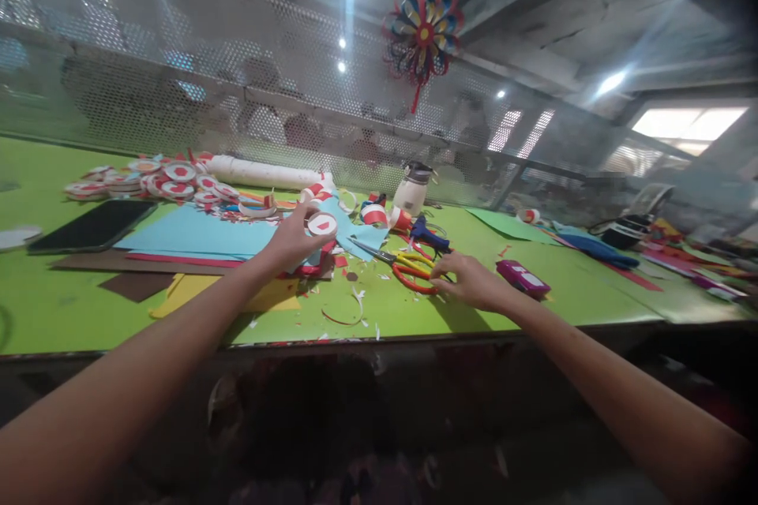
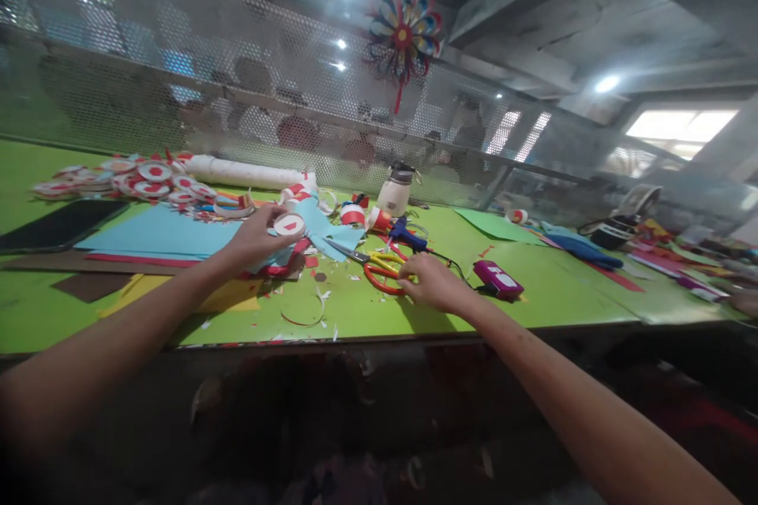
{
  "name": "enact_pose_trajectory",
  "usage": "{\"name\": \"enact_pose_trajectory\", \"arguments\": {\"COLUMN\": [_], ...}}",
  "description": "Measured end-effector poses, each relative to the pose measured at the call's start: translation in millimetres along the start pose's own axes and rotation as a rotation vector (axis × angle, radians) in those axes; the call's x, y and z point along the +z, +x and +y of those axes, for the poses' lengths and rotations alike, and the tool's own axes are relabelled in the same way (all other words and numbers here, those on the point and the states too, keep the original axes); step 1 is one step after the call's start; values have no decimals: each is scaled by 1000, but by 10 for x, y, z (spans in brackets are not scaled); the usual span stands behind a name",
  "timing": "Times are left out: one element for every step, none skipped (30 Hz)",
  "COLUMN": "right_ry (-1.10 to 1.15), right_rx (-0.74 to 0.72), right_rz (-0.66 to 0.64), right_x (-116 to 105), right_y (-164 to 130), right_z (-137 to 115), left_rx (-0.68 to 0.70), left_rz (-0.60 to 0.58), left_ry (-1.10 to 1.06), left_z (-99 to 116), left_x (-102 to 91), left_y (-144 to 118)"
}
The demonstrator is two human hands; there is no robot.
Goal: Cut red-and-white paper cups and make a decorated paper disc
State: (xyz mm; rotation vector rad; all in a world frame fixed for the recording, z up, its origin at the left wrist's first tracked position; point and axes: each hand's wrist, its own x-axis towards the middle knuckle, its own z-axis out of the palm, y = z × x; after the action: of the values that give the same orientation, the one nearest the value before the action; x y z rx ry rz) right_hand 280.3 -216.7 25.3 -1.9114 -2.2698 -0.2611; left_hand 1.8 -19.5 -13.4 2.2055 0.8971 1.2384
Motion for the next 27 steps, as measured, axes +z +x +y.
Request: {"name": "enact_pose_trajectory", "arguments": {"right_ry": [12, 27, 46, 70, 98, 127, 152, 171, 184, 193, 199, 206, 214, 224, 230, 231, 227, 220, 211, 202, 197, 197, 199, 201, 203, 204, 204], "right_rx": [8, 24, 46, 71, 96, 118, 134, 143, 145, 144, 139, 132, 123, 116, 105, 86, 62, 37, 16, 0, -11, -12, -6, 3, 13, 29, 49], "right_rz": [5, 21, 52, 98, 160, 228, 293, 345, 381, 403, 417, 426, 438, 450, 464, 485, 512, 541, 571, 599, 622, 641, 667, 699, 734, 769, 800], "right_x": [15, 32, 52, 73, 96, 119, 143, 167, 191, 217, 243, 271, 301, 333, 366, 401, 438, 475, 512, 547, 578, 604, 624, 636, 640, 638, 630], "right_y": [-5, -3, 6, 20, 38, 61, 86, 114, 144, 174, 202, 228, 249, 264, 272, 273, 267, 257, 243, 227, 211, 196, 182, 172, 164, 158, 154], "right_z": [15, 27, 36, 40, 40, 36, 27, 15, 1, -16, -35, -56, -78, -100, -124, -147, -171, -193, -214, -233, -249, -263, -274, -281, -285, -285, -283], "left_rx": [-1, -4, -9, -16, -23, -26, -24, -21, -19, -16, -15, -17, -18, -16, -14, -14, -16, -20, -24, -29, -32, -34, -36, -38, -41, -42, -41], "left_rz": [6, 13, 21, 28, 34, 38, 41, 43, 45, 47, 48, 50, 51, 53, 57, 61, 64, 67, 69, 70, 72, 72, 74, 74, 75, 74, 73], "left_ry": [-1, 3, 10, 21, 33, 42, 46, 49, 52, 58, 66, 75, 82, 84, 81, 77, 72, 68, 66, 66, 66, 64, 62, 58, 56, 58, 62], "left_z": [7, 16, 27, 38, 48, 56, 63, 68, 71, 73, 75, 77, 78, 78, 78, 76, 73, 70, 67, 64, 62, 62, 63, 66, 69, 71, 74], "left_x": [-7, -16, -24, -32, -39, -45, -50, -53, -56, -58, -61, -63, -66, -68, -71, -73, -75, -77, -77, -77, -76, -75, -74, -73, -71, -70, -68], "left_y": [2, 4, 6, 8, 10, 11, 12, 12, 12, 12, 12, 12, 12, 12, 12, 13, 13, 14, 14, 14, 14, 12, 11, 8, 6, 4, 3]}}
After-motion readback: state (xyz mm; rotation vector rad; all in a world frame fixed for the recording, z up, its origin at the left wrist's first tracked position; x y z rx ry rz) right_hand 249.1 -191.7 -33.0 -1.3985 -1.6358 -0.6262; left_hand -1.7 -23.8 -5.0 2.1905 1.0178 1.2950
